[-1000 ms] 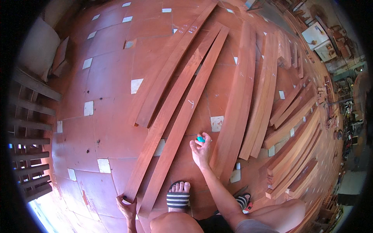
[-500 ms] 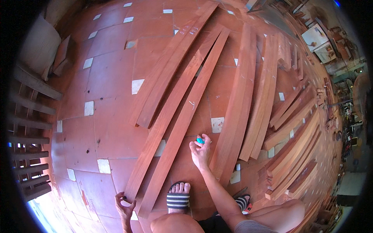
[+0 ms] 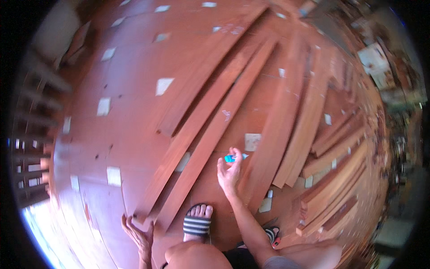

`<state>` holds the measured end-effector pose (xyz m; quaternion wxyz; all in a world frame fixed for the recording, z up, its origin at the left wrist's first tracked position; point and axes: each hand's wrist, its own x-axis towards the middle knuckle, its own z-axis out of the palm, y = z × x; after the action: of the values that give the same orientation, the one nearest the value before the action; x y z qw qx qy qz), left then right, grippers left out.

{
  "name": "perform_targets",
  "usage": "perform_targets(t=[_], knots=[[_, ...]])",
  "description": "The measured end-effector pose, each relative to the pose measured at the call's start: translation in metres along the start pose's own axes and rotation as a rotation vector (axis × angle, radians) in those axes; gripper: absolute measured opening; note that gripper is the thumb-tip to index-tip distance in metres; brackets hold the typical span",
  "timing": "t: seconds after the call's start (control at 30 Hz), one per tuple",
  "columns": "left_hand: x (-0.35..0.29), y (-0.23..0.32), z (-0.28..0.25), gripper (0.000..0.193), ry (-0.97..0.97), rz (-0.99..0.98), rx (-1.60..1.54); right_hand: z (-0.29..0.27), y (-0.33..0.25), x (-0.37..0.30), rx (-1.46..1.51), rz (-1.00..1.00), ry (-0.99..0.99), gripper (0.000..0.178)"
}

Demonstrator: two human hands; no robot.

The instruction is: The person sits on the floor and uses a marker to label long wooden planks with numbers. They pick up each plank, write on it, and place it back in a row.

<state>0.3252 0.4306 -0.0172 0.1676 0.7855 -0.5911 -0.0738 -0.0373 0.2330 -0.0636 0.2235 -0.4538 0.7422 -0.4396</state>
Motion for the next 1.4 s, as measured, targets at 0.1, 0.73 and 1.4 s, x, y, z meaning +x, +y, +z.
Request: perform_targets(t=[0.1, 0.73, 1.4], knots=[[-0.016, 0.0, -0.021, 0.091, -0.245, 0.002, -0.141, -0.008, -0.028, 0.015, -0.127, -0.524, -0.267, 0.068], [-0.049, 0.016, -0.002, 0.056, -0.432, -0.046, -0.136, -0.003, -0.067, 0.067, -0.428, -1.052, -0.89, 0.058], [0.194, 0.153, 0.11, 0.061, -0.313, 0.37, -0.145, -0.078, -0.045, 0.075, -0.392, -0.378, -0.618, 0.061]])
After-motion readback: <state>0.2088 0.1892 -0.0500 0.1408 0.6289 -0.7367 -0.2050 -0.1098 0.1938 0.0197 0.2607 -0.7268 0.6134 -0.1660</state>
